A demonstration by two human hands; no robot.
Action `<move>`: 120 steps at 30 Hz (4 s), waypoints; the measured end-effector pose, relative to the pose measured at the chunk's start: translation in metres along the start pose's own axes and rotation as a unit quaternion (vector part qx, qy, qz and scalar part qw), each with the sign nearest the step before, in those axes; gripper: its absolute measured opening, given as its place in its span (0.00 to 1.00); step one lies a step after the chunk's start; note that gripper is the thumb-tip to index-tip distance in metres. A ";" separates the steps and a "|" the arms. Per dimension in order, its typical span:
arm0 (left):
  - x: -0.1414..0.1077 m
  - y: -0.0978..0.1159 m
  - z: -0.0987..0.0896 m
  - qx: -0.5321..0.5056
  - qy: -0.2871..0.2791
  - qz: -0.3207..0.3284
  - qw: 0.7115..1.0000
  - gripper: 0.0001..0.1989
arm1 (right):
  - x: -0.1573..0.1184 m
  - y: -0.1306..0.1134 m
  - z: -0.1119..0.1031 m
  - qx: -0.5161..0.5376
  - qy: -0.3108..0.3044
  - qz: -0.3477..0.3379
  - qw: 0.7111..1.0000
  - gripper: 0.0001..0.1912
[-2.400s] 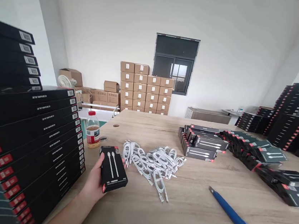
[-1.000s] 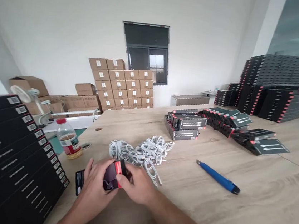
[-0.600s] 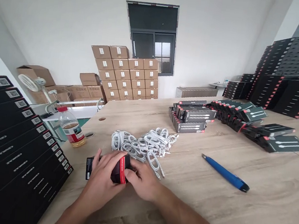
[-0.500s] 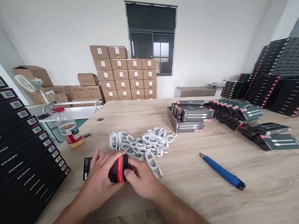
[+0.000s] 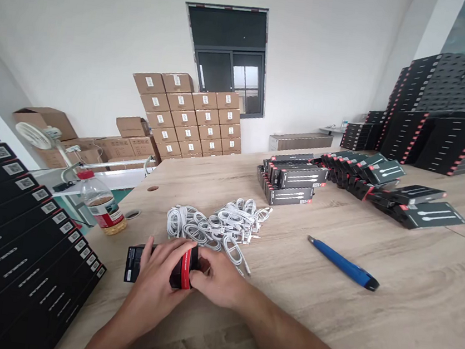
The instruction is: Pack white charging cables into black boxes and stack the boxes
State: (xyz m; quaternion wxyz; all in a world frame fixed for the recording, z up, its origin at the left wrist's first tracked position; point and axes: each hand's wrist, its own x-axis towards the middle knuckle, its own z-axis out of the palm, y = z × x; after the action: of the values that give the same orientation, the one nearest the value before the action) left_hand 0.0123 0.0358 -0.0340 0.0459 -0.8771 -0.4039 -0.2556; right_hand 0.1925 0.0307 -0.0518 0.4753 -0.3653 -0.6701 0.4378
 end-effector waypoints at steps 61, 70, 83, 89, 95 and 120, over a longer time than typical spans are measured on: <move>0.007 0.014 0.002 0.103 0.103 -0.064 0.987 0.28 | 0.000 0.008 0.006 -0.044 0.070 -0.036 0.996 0.14; 0.009 0.012 0.001 0.083 0.069 -0.063 0.992 0.34 | 0.013 0.002 -0.020 0.202 0.229 0.022 0.952 0.21; -0.004 -0.002 -0.001 0.075 0.003 -0.100 0.992 0.32 | 0.004 0.003 -0.057 -0.341 0.147 -0.136 0.918 0.07; -0.003 0.001 0.001 0.044 -0.030 -0.102 0.993 0.33 | 0.004 0.004 -0.056 -0.323 0.090 -0.090 0.938 0.06; 0.000 0.006 -0.004 0.009 -0.094 -0.120 0.988 0.34 | 0.007 -0.003 -0.061 -0.175 0.115 -0.082 0.975 0.04; 0.008 0.014 -0.010 -0.292 -0.035 -0.241 0.925 0.10 | 0.001 -0.015 -0.030 0.051 0.032 -0.011 0.998 0.13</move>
State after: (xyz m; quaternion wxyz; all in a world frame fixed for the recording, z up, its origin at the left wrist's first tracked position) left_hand 0.0230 0.0290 -0.0196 -0.2890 -0.7364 -0.5118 -0.3350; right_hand 0.2197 0.0337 -0.0320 0.5197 -0.3467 -0.6352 0.4542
